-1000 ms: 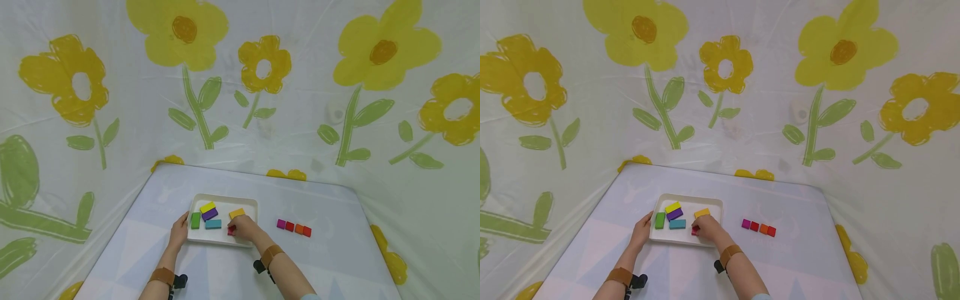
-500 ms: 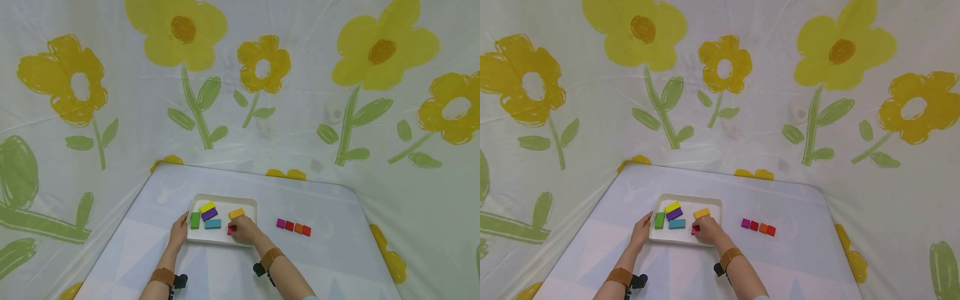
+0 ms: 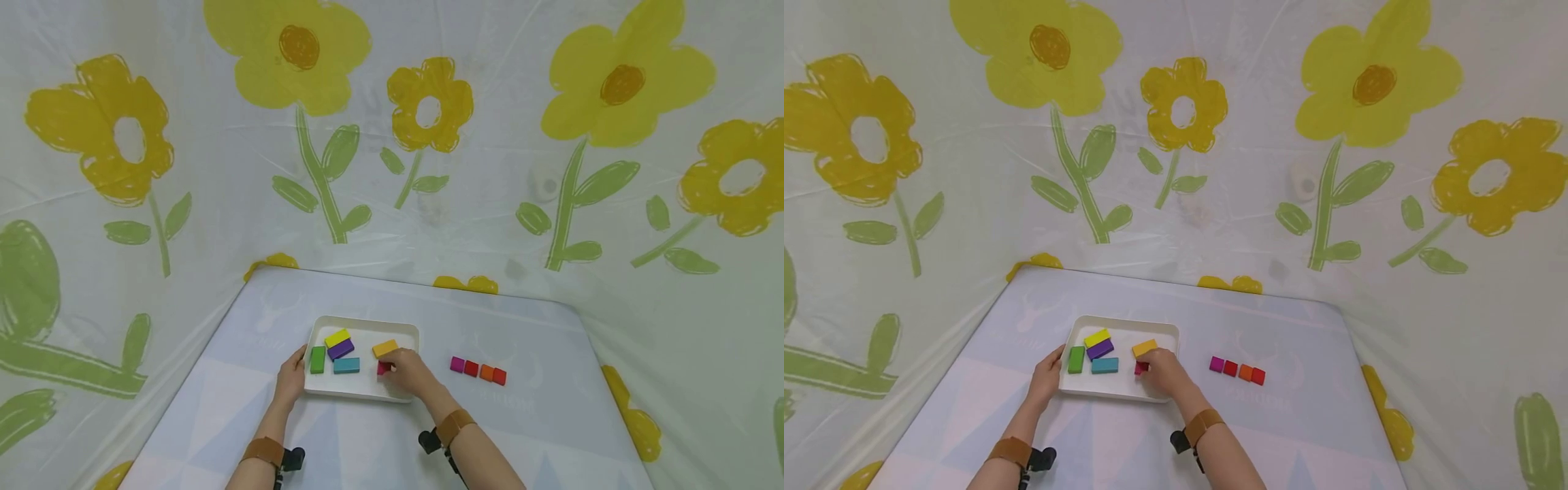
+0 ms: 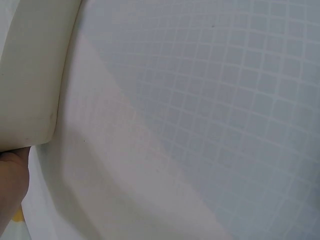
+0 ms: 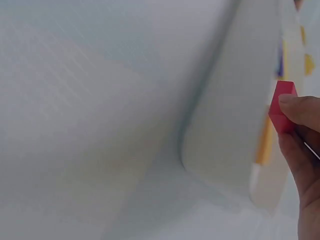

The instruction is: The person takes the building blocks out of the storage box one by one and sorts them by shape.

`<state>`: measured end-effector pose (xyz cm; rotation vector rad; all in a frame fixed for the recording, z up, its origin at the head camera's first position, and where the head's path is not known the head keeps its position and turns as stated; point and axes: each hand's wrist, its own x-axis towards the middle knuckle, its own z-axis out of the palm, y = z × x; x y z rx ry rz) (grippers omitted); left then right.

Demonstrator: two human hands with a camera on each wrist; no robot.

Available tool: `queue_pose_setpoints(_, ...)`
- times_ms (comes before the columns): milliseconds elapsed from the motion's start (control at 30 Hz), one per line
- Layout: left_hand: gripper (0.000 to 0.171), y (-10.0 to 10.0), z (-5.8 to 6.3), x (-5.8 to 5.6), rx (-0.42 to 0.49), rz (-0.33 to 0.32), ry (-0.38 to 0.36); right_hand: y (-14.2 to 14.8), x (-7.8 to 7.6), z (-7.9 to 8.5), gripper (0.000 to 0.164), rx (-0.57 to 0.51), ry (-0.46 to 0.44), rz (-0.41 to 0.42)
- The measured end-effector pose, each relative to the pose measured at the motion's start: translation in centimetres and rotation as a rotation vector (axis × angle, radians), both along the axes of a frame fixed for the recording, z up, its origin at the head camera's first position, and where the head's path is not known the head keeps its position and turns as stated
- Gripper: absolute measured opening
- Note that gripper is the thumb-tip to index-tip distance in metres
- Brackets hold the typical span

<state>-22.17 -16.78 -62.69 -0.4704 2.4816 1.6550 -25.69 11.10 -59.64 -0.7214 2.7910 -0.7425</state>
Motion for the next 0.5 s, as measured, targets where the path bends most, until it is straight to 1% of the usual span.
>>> queue_pose_setpoints(133,0.049,-0.2,0.4,-0.1,-0.014,-0.005,0.000,2.8,-0.8,1.7,0.033,-0.063,0.104,-0.029)
queue_pose_setpoints(233,0.049,-0.3,0.5,-0.1,-0.020,-0.010,0.003,5.9,-1.4,2.8,0.033,-0.102,0.148,-0.109)
queue_pose_setpoints(367,0.049,-0.2,0.4,-0.1,-0.019,-0.014,0.006,11.0,-1.8,3.2,0.032,-0.103,0.138,-0.247)
queue_pose_setpoints(433,0.049,0.0,0.2,-0.1,-0.024,-0.012,0.009,13.8,-1.5,3.2,0.032,-0.090,0.100,-0.302)
queue_pose_setpoints(500,0.048,0.1,0.1,0.2,-0.020,-0.012,0.009,16.6,-1.0,2.8,0.033,-0.069,0.072,-0.337)
